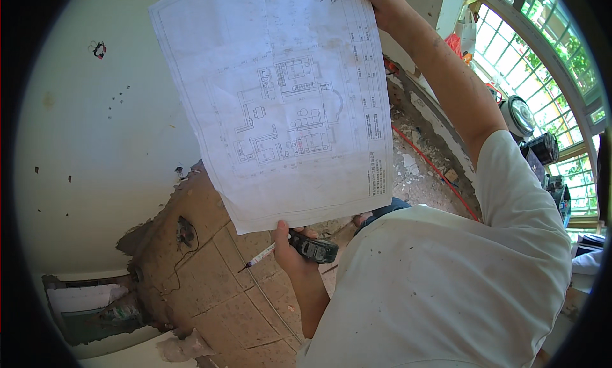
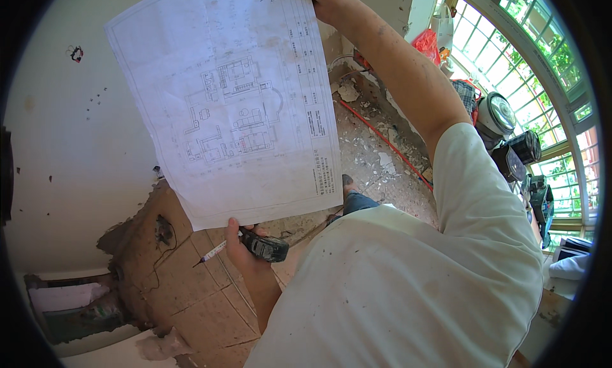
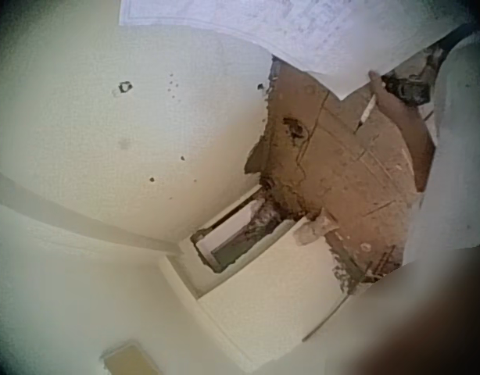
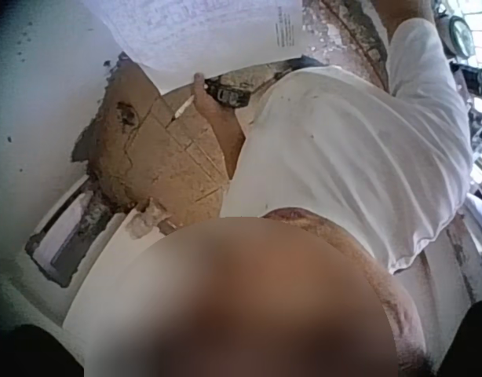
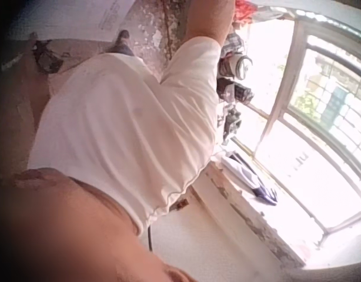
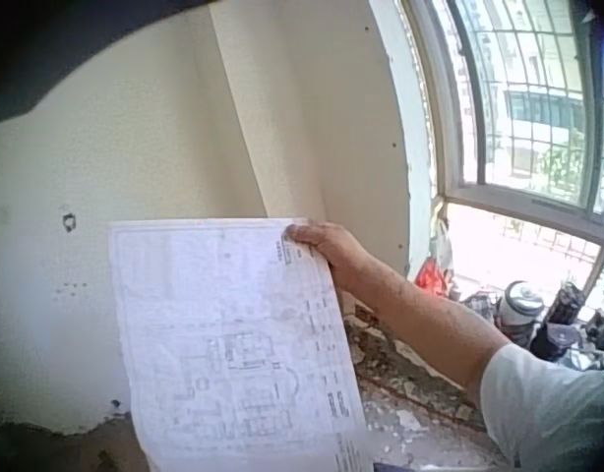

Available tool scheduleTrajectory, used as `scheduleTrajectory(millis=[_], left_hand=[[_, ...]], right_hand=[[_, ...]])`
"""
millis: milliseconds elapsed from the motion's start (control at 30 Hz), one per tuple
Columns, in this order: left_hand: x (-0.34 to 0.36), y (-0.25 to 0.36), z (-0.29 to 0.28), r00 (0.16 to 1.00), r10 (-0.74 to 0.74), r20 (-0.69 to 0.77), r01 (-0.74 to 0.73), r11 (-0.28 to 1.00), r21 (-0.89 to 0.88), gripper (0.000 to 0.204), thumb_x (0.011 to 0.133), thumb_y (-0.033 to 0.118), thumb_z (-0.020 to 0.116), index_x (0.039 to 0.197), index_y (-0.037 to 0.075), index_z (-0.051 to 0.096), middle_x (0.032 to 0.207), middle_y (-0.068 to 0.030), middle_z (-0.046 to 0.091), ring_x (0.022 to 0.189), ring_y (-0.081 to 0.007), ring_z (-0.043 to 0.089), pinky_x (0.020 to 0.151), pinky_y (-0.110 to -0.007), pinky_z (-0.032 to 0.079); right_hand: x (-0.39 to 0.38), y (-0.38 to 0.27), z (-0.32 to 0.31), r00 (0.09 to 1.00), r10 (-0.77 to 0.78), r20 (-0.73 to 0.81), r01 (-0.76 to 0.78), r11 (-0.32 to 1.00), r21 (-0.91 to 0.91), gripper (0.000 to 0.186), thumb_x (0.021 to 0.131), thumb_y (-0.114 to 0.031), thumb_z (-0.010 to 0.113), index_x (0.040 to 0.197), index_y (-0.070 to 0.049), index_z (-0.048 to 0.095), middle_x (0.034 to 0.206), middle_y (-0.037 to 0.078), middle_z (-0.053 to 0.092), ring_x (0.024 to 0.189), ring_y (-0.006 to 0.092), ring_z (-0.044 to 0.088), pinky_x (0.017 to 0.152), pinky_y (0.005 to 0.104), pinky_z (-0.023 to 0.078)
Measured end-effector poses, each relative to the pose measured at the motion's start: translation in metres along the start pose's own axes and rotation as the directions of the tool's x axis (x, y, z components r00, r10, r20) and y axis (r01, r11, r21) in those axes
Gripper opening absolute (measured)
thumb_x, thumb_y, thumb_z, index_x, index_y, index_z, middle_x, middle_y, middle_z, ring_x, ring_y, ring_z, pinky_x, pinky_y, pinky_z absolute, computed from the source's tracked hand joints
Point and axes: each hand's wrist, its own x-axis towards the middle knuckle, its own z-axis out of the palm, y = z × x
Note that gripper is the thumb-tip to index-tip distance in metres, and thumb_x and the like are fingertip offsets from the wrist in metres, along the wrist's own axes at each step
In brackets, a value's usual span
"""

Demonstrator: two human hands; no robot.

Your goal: Reviewing architectural blueprints and preparing tools for measurement in a room under renovation.

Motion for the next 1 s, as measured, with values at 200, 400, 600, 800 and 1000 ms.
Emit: scheduleTrajectory(millis=[200, 400, 600, 800, 1000], left_hand=[[-0.003, 0.001, 0.005, 1.0, 0.001, 0.008, -0.001, 1.0, 0.015, 0.017, 0.094, 0.025, 0.056, 0.093, 0.008, 0.053, 0.07, -0.0043, 0.055, 0.053, -0.0175, 0.056, 0.047, -0.029, 0.049], [-0.003, 0.001, 0.006, 1.0, 0.002, 0.005, -0.002, 1.0, 0.018, 0.017, 0.094, 0.025, 0.056, 0.094, 0.008, 0.054, 0.071, -0.0043, 0.055, 0.053, -0.0175, 0.056, 0.047, -0.029, 0.05], [-0.003, 0.002, 0.005, 1.0, -0.003, 0.026, 0.003, 1.0, 0.013, 0.018, 0.094, 0.026, 0.056, 0.093, 0.009, 0.054, 0.07, -0.0041, 0.056, 0.052, -0.0176, 0.057, 0.048, -0.03, 0.05], [-0.001, 0.0, 0.001, 0.999, -0.004, 0.035, 0.003, 0.999, 0.035, 0.019, 0.093, 0.027, 0.057, 0.095, 0.008, 0.054, 0.071, -0.004, 0.057, 0.053, -0.0176, 0.057, 0.048, -0.03, 0.05], [-0.003, 0.002, 0.005, 1.0, 0.006, 0.005, -0.006, 0.999, 0.035, 0.02, 0.093, 0.028, 0.057, 0.093, 0.008, 0.055, 0.071, -0.0037, 0.056, 0.052, -0.0174, 0.056, 0.048, -0.029, 0.05]], right_hand=[[0.007, 0.0, -0.015, 0.962, 0.094, -0.255, -0.109, 0.993, -0.045, 0.026, 0.094, -0.016, 0.054, 0.105, 0.007, 0.057, 0.083, 0.015, 0.068, 0.069, 0.024, 0.068, 0.068, 0.0389, 0.059], [0.0, -0.004, -0.021, 0.999, -0.016, -0.038, 0.014, 0.998, -0.056, 0.026, 0.093, -0.017, 0.054, 0.1, 0.008, 0.058, 0.083, 0.015, 0.068, 0.069, 0.0234, 0.069, 0.067, 0.0382, 0.059], [-0.005, -0.011, 0.003, 0.954, 0.053, -0.294, -0.092, 0.988, -0.122, 0.026, 0.094, -0.017, 0.053, 0.101, 0.008, 0.058, 0.083, 0.014, 0.068, 0.069, 0.0223, 0.069, 0.068, 0.0369, 0.058], [-0.005, -0.012, -0.002, 0.963, 0.058, -0.264, -0.087, 0.991, -0.099, 0.025, 0.094, -0.016, 0.053, 0.101, 0.008, 0.058, 0.083, 0.014, 0.068, 0.07, 0.0213, 0.069, 0.068, 0.0357, 0.058], [-0.006, -0.012, 0.009, 0.952, 0.07, -0.296, -0.097, 0.992, -0.077, 0.025, 0.094, -0.016, 0.054, 0.101, 0.008, 0.058, 0.083, 0.014, 0.068, 0.069, 0.022, 0.068, 0.068, 0.0357, 0.058]])
